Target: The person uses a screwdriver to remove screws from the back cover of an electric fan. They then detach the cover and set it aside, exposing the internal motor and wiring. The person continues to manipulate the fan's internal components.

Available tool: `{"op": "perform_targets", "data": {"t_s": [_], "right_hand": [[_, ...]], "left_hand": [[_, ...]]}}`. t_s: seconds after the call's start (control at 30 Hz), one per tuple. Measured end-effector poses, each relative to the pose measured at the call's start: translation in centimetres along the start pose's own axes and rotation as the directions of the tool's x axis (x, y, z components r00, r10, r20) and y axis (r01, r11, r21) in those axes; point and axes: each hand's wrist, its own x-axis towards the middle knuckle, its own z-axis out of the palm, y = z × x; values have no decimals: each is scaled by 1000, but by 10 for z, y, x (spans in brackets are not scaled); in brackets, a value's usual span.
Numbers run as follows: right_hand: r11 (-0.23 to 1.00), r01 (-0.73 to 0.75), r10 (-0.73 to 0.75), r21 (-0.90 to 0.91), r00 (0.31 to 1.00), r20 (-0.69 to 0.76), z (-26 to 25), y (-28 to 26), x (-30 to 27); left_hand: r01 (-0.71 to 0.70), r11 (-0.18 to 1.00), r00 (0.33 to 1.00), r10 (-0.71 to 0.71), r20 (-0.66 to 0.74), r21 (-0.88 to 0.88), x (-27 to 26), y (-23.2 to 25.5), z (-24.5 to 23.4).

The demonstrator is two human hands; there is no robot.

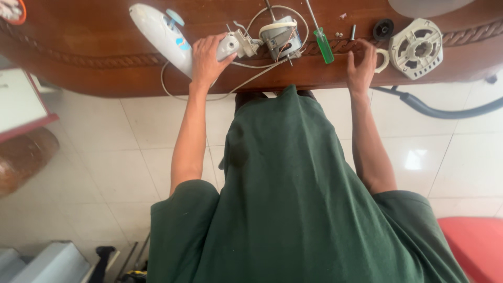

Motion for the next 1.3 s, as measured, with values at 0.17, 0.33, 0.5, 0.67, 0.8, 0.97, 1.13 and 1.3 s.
{"op": "perform_targets", "data": {"t_s": [0.17,0.33,0.5,0.67,0.8,0.97,1.13,1.3], "right_hand": [[993,51,-52,-106,999,-14,5,-1,23],[997,-16,14,-82,1000,-18,8,-8,33],[996,12,-13,-84,1000,-17,5,-19,39],[992,-112,115,65,993,-36,1,-30,39],[984,-169,175,51,973,-150,-4,-41,32],[830,-223,307,512,948,-84,-2,-72,1],[801,-257,244,541,965,97,38,-138,-30],[786,-211,76,581,966,248,107,-198,-45]], "left_hand": [[87,996,996,-87,-3,33,-7,2,13],[151,989,984,-150,-92,-1,-13,7,28],[201,977,971,-208,-121,-70,-19,7,39],[189,979,974,-197,-111,-80,-20,-3,45],[203,970,976,-212,-52,-136,-19,-13,45],[208,964,973,-221,-68,-167,-21,-12,36],[223,941,967,-246,-63,-254,-33,-9,15],[114,954,991,-128,-33,-278,-42,-22,-8]]}}
